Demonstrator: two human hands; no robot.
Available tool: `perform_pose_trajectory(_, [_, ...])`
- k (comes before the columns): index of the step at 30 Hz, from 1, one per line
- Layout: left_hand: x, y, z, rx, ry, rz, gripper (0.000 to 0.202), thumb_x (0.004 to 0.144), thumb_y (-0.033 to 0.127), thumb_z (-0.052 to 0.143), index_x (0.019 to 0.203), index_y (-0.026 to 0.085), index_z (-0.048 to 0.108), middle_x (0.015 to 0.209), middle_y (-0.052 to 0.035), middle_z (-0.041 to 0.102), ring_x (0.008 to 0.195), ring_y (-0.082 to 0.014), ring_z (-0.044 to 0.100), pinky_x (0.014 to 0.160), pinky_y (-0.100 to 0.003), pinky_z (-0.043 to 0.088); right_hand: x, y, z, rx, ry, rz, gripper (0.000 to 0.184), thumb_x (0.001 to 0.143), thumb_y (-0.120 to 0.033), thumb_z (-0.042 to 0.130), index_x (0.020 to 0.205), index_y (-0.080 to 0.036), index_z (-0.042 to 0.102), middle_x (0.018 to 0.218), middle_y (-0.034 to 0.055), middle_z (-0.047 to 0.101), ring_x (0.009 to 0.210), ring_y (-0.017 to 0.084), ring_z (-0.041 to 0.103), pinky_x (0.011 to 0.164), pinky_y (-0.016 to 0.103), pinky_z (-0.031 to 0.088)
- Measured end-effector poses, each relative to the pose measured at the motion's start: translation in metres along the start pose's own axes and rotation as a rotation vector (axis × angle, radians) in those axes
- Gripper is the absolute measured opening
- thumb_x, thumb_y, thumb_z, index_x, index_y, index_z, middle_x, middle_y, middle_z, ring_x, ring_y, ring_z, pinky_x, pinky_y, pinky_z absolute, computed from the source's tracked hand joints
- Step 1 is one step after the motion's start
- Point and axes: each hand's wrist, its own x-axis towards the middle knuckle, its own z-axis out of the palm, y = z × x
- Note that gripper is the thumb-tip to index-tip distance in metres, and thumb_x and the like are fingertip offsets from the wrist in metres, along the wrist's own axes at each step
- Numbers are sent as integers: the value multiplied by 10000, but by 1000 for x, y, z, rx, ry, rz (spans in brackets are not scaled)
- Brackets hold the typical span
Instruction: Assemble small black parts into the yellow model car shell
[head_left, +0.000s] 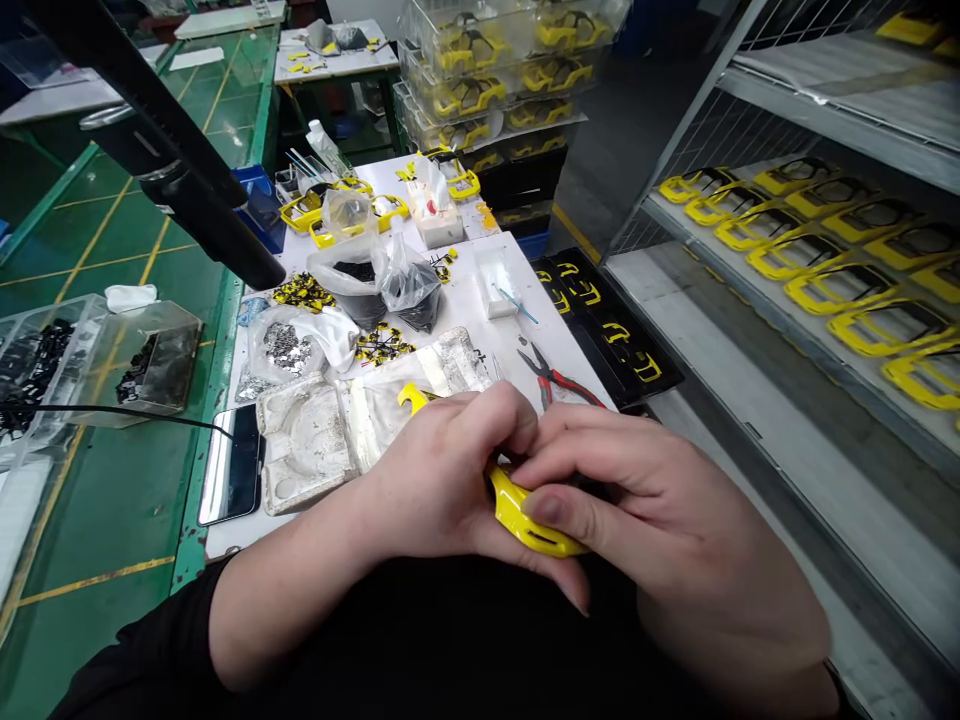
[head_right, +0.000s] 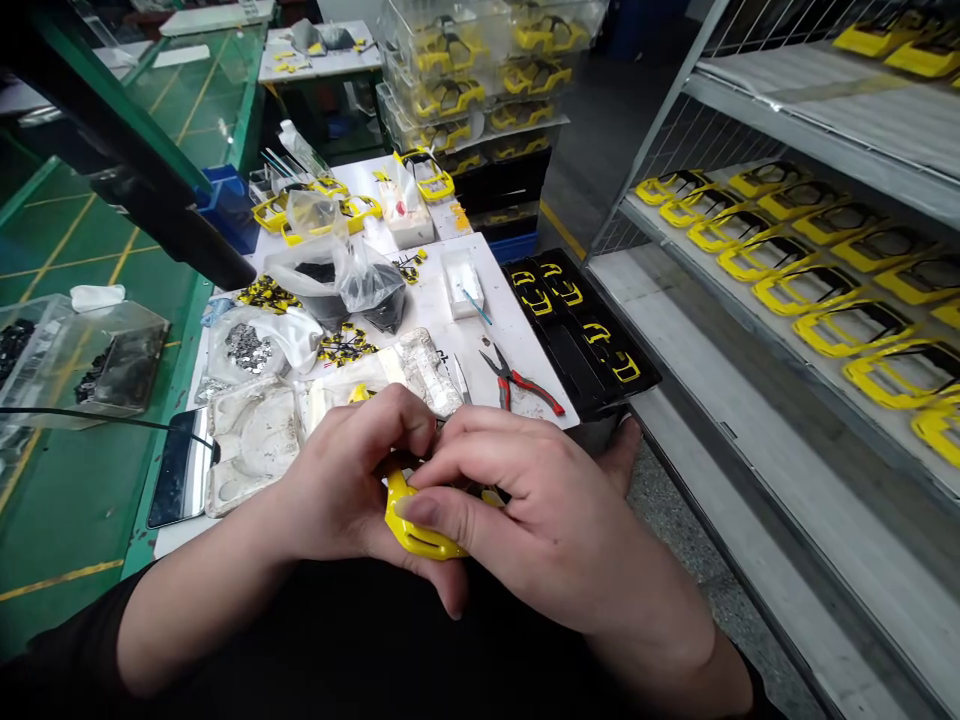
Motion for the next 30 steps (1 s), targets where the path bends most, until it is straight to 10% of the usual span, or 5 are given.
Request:
perform_pose_trajectory(17, [0,1,-1,50,38,-26,814,584,750,1060,894,246,502,762,90,608,592,-79,507,532,-237,358,-2,-2,6,-10,58,-28,229,1151,-381,731,1008,-267,869,970,11,789,929,192,762,913,339,598])
perform_pose_trajectory(30, [-33,-11,-18,-20,236,23,757,604,719,1068,1059,222,722,914,-60,826,728,-187,761,663,-289,577,-8,54,37,240,261,-96,544,997,-748,799,1392,-374,812,1418,69,741,1451,334,634,1267,454,527])
